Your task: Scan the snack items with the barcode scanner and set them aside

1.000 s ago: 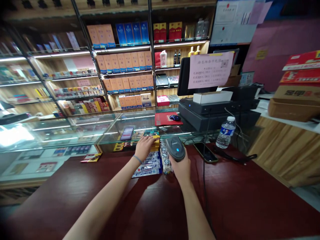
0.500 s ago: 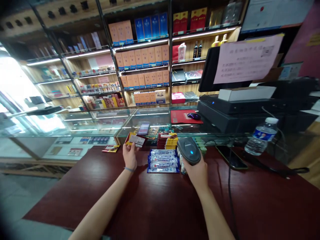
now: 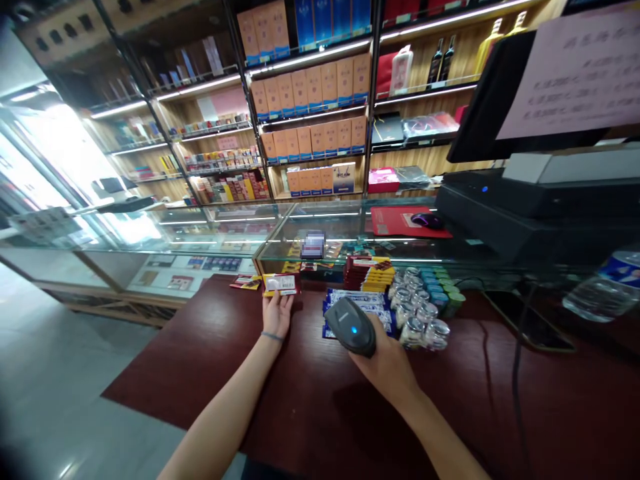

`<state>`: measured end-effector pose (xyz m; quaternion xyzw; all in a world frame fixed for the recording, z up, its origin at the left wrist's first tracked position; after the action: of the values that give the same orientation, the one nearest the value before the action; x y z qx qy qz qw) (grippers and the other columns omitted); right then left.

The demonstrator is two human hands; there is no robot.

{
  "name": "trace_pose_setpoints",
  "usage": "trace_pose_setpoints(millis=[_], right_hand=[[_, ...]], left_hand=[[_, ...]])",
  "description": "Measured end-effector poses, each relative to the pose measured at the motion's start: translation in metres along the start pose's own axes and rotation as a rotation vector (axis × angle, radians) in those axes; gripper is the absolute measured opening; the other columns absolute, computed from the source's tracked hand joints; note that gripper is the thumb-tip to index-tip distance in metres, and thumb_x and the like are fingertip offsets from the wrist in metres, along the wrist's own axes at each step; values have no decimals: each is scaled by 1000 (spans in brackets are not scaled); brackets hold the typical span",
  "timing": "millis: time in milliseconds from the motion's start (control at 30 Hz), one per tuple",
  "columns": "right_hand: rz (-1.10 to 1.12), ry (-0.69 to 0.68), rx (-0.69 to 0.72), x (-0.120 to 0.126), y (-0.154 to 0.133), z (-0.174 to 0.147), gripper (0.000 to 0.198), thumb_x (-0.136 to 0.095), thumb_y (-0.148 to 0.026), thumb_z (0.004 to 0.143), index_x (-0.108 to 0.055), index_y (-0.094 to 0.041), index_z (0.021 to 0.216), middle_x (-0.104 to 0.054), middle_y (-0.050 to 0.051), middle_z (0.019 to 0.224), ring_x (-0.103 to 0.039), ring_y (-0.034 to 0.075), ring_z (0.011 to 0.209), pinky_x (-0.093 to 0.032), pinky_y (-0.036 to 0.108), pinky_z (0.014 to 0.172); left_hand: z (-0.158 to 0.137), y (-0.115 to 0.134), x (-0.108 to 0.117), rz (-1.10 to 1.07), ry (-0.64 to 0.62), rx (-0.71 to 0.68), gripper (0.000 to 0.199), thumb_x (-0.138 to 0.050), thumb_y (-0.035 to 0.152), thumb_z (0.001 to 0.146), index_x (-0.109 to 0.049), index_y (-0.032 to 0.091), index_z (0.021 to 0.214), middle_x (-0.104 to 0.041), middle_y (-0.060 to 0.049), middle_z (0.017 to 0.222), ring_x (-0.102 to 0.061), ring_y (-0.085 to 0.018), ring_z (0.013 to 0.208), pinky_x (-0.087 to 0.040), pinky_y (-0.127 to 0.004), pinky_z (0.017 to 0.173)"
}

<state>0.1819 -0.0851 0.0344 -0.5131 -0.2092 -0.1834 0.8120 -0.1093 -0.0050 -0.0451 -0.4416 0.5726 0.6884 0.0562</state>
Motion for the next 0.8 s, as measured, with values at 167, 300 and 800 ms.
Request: trace_pose_setpoints(millis=[167,300,800], right_hand=[[-100,-166,37,-10,-7,-4,46,-58,-34,82,-50,-28,127,-76,5,105,-75,29,92,-56,34,71],[-170,-251,77,-15,-2,-3,43,-59,-34,81,-55,-24,123,-77,9,107,-75,32,96,-58,38,74],[-150,-279,48,-14,8,-1,46,-58,-37,83,-49,-24,127,-78,6,92,-76,31,90,-56,35,70]], left_hand=[[-3,3,-2,-154,76,78,18,-63,19,93,-49,26,102,-69,-4,120,-70,-17,110,-52,-45,104],[-3,4,0,-225,60,81,13,-60,19,93,-51,26,99,-69,-3,115,-70,-17,107,-50,-49,106],[-4,8,-7,-201,107,101,15,-55,11,94,-53,24,101,-71,-4,107,-72,-14,97,-54,-41,101]])
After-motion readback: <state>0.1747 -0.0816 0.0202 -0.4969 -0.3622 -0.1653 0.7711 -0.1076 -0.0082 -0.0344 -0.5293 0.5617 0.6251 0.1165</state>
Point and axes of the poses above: each hand's wrist, its own z-axis towards the middle knuckle, its own x-axis out of the back of the hand, y = z × x, the point moved 4 cm from there along z, towards the middle knuckle
